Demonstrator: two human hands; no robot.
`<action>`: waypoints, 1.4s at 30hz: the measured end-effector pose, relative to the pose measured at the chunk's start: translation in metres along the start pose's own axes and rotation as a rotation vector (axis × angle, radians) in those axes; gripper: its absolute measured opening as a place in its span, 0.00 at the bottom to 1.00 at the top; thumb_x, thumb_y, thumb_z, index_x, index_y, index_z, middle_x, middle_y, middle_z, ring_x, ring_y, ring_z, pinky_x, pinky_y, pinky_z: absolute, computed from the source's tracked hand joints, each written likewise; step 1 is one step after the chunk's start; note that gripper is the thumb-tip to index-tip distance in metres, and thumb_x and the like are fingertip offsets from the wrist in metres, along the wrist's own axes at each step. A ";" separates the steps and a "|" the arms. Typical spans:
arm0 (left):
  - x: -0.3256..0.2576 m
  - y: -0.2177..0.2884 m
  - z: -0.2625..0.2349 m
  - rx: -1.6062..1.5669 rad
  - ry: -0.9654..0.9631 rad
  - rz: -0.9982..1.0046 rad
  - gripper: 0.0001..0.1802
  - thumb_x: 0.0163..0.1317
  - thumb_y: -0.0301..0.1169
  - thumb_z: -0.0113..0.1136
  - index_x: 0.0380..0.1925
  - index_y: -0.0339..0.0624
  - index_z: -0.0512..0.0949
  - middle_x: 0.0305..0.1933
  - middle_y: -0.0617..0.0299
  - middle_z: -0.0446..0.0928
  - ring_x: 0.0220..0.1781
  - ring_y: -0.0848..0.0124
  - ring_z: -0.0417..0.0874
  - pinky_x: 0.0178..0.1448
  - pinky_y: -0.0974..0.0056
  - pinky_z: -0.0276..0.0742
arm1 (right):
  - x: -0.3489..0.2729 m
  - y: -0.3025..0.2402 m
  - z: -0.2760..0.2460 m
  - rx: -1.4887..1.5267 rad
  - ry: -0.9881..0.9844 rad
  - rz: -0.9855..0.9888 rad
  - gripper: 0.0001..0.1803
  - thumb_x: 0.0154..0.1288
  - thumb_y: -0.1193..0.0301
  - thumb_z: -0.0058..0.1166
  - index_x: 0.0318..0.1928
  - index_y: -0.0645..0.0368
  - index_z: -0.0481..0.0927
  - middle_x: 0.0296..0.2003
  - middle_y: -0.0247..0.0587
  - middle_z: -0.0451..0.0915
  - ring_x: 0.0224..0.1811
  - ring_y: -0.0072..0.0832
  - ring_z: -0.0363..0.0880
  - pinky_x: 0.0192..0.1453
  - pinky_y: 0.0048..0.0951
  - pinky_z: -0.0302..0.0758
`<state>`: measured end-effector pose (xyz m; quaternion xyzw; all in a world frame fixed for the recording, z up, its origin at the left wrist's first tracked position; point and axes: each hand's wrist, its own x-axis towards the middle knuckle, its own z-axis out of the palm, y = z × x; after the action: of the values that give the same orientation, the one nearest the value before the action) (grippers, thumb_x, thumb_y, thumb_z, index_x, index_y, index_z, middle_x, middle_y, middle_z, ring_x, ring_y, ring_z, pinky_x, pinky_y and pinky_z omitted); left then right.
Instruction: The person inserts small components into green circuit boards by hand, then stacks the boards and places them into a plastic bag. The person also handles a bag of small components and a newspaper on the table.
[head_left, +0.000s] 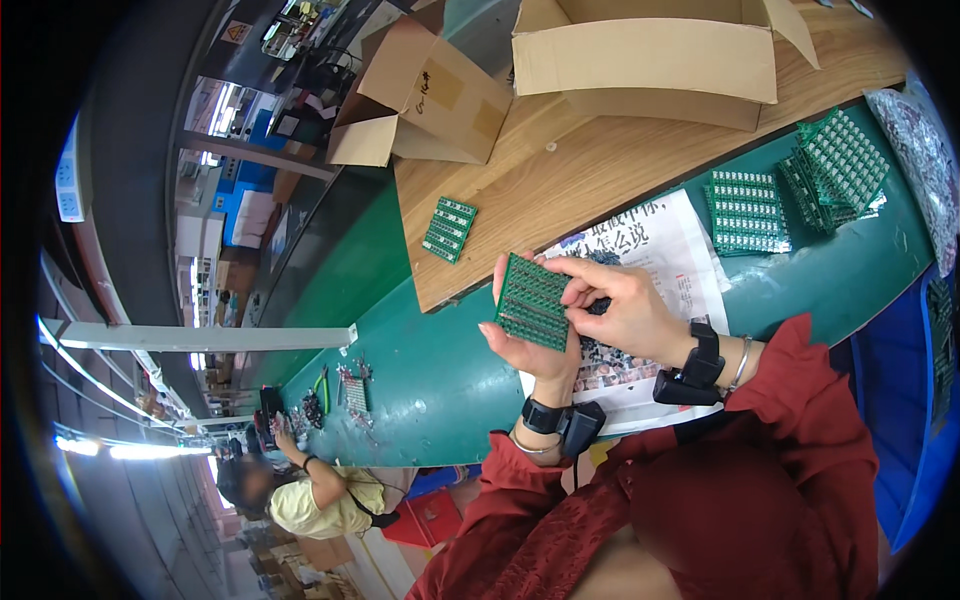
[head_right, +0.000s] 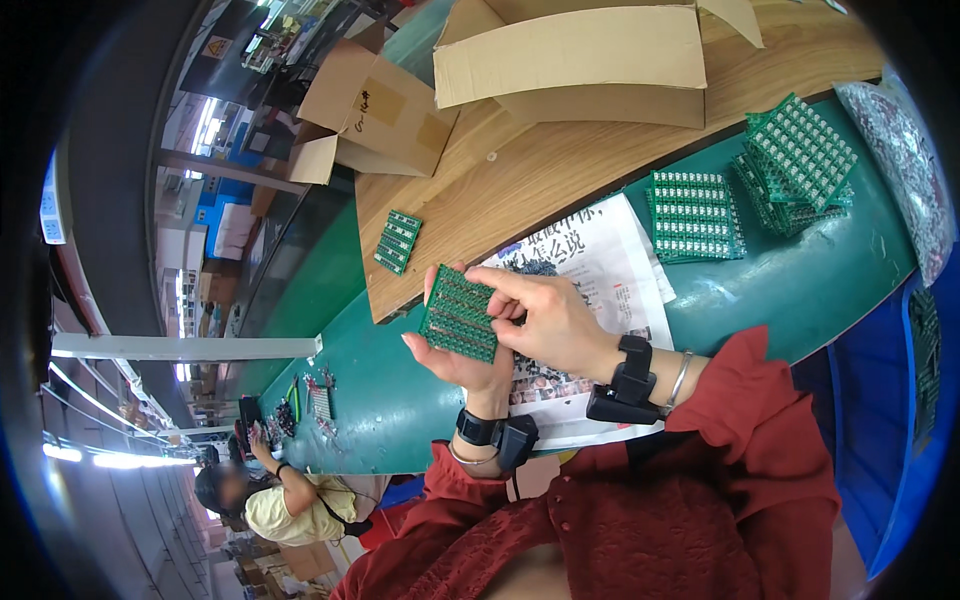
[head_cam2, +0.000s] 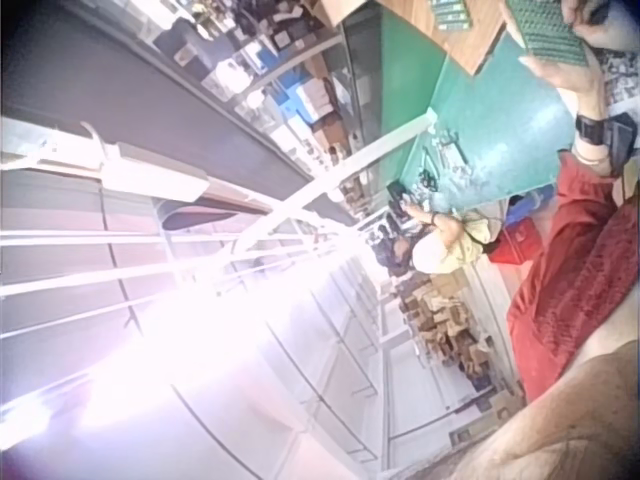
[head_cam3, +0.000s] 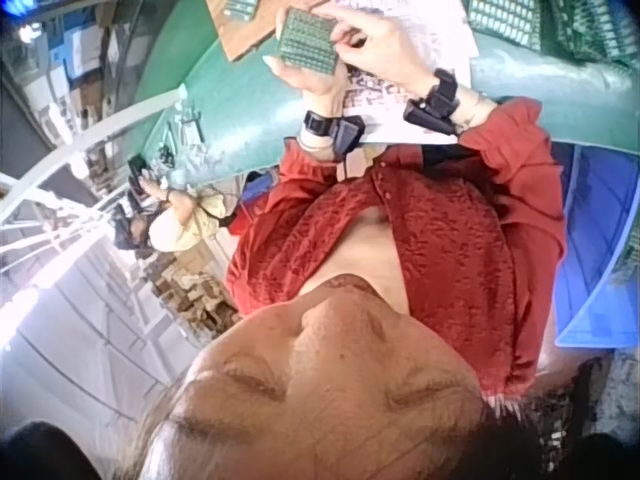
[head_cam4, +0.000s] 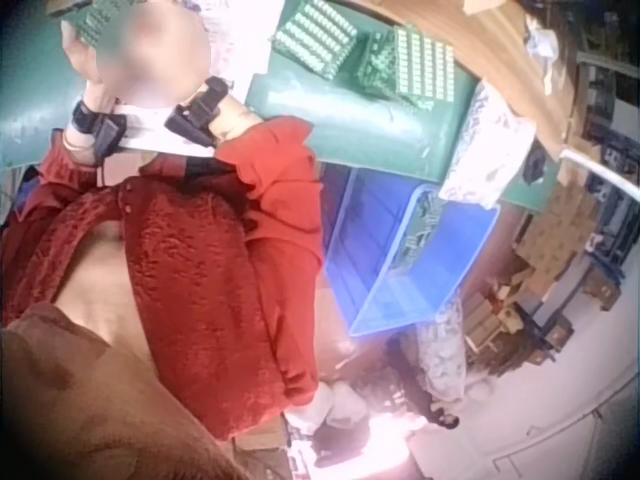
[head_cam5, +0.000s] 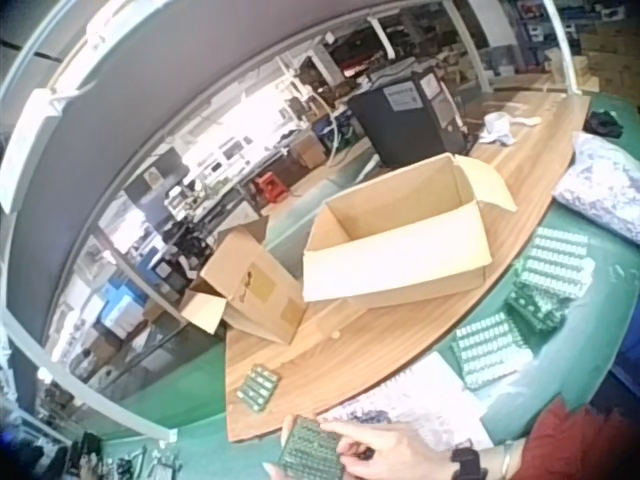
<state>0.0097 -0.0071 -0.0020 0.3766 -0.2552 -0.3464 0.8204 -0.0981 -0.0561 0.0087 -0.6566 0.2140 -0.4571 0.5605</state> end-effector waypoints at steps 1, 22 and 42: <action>-0.002 0.000 0.002 0.011 0.001 0.003 0.48 0.58 0.67 0.38 0.64 0.36 0.58 0.58 0.48 0.67 0.59 0.58 0.69 0.65 0.53 0.63 | 0.000 0.000 0.002 0.004 -0.022 0.013 0.25 0.50 0.85 0.57 0.52 0.61 0.77 0.28 0.36 0.80 0.29 0.20 0.79 0.35 0.22 0.77; 0.006 0.003 -0.003 -0.027 0.019 0.035 0.48 0.58 0.67 0.39 0.63 0.35 0.57 0.56 0.48 0.68 0.57 0.58 0.70 0.62 0.53 0.66 | -0.002 0.006 -0.001 -0.036 -0.041 -0.021 0.24 0.49 0.85 0.56 0.50 0.61 0.77 0.28 0.36 0.79 0.28 0.19 0.78 0.35 0.21 0.78; -0.001 0.003 0.005 0.043 -0.039 0.060 0.50 0.56 0.67 0.42 0.65 0.35 0.56 0.59 0.48 0.66 0.59 0.59 0.68 0.64 0.53 0.64 | -0.006 0.002 0.001 -0.002 -0.053 -0.064 0.21 0.51 0.82 0.56 0.50 0.60 0.78 0.26 0.37 0.80 0.25 0.22 0.80 0.31 0.23 0.77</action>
<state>0.0069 -0.0067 0.0029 0.3792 -0.2898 -0.3233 0.8171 -0.0996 -0.0512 0.0045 -0.6756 0.1783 -0.4569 0.5505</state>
